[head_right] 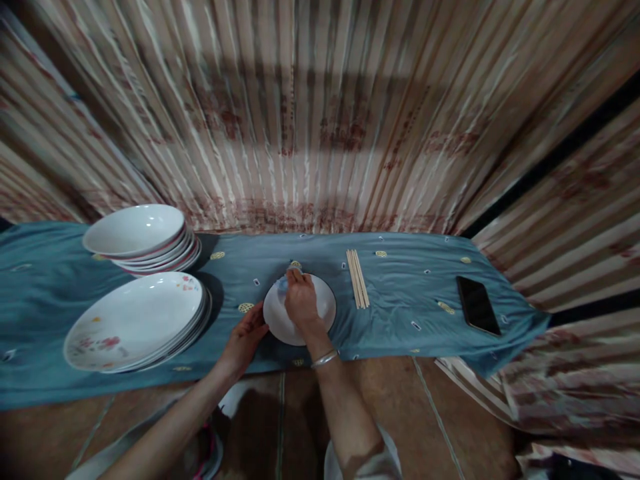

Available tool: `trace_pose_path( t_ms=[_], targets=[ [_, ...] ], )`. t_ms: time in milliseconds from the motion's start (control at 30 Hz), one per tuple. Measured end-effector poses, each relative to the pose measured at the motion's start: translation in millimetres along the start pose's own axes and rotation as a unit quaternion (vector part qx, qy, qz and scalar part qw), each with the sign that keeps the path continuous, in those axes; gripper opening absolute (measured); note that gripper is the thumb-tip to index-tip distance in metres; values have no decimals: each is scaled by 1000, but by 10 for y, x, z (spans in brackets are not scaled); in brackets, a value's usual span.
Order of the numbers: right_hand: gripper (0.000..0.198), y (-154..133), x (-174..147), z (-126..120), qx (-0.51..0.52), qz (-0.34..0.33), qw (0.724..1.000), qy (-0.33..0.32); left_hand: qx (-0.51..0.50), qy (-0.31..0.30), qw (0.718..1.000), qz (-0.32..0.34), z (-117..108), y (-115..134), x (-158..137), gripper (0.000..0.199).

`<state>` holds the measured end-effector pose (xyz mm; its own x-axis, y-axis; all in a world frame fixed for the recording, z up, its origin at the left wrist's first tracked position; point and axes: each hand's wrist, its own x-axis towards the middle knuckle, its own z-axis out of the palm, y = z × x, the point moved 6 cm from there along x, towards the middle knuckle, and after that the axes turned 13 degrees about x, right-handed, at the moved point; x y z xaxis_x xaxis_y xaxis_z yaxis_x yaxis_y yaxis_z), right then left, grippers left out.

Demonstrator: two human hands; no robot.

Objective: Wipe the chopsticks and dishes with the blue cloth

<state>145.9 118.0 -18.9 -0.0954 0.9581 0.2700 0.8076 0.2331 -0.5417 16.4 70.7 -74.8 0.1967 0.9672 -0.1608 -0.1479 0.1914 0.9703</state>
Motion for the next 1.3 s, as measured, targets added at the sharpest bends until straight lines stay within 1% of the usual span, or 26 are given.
trace_pose_path(
  t_ms=[133, 233, 333, 433, 500, 567, 667, 733, 867, 1000, 1100, 1167, 1300],
  targets=[
    [48, -227, -68, 62, 88, -51, 995, -20, -16, 5, 1000, -6, 14, 35, -10, 51],
    [49, -361, -176, 84, 146, -74, 986, -43, -47, 15, 998, -31, -4, 41, -12, 50],
    [50, -409, -301, 77, 198, -73, 976, -62, -74, 11, 995, -68, -18, 42, -15, 45],
    [51, -411, -421, 56, 233, -60, 966, -88, -87, 10, 993, -78, -35, 67, -11, 34],
    [51, -411, -502, 23, 245, -56, 962, -102, -94, 21, 992, -81, -57, 74, -4, 28],
    [51, -410, -589, -29, 256, -58, 959, -111, -95, 45, 990, -96, -89, 62, -2, 25],
    [49, -381, -734, -136, 272, -57, 954, -116, -92, 76, 985, -122, -118, 45, -18, 29],
    [47, -336, -828, -217, 271, -47, 955, -115, -81, 64, 988, -117, -93, 63, -27, 35],
    [45, -211, -983, -394, 263, -30, 957, -116, -54, 24, 996, -65, -25, 112, -18, 45],
    [41, 3, -1086, -572, 251, 5, 963, -97, -24, 14, 999, -18, -11, 113, 13, 53],
    [39, 180, -1123, -682, 229, 22, 971, -66, -17, 12, 1000, -6, -5, 110, 23, 52],
    [39, 286, -1122, -741, 207, 25, 978, -30, -15, 12, 1000, -2, 4, 118, 24, 51],
    [35, 473, -1090, -849, 158, 28, 985, 63, -14, 12, 1000, -4, 21, 119, 32, 54]
  ],
)
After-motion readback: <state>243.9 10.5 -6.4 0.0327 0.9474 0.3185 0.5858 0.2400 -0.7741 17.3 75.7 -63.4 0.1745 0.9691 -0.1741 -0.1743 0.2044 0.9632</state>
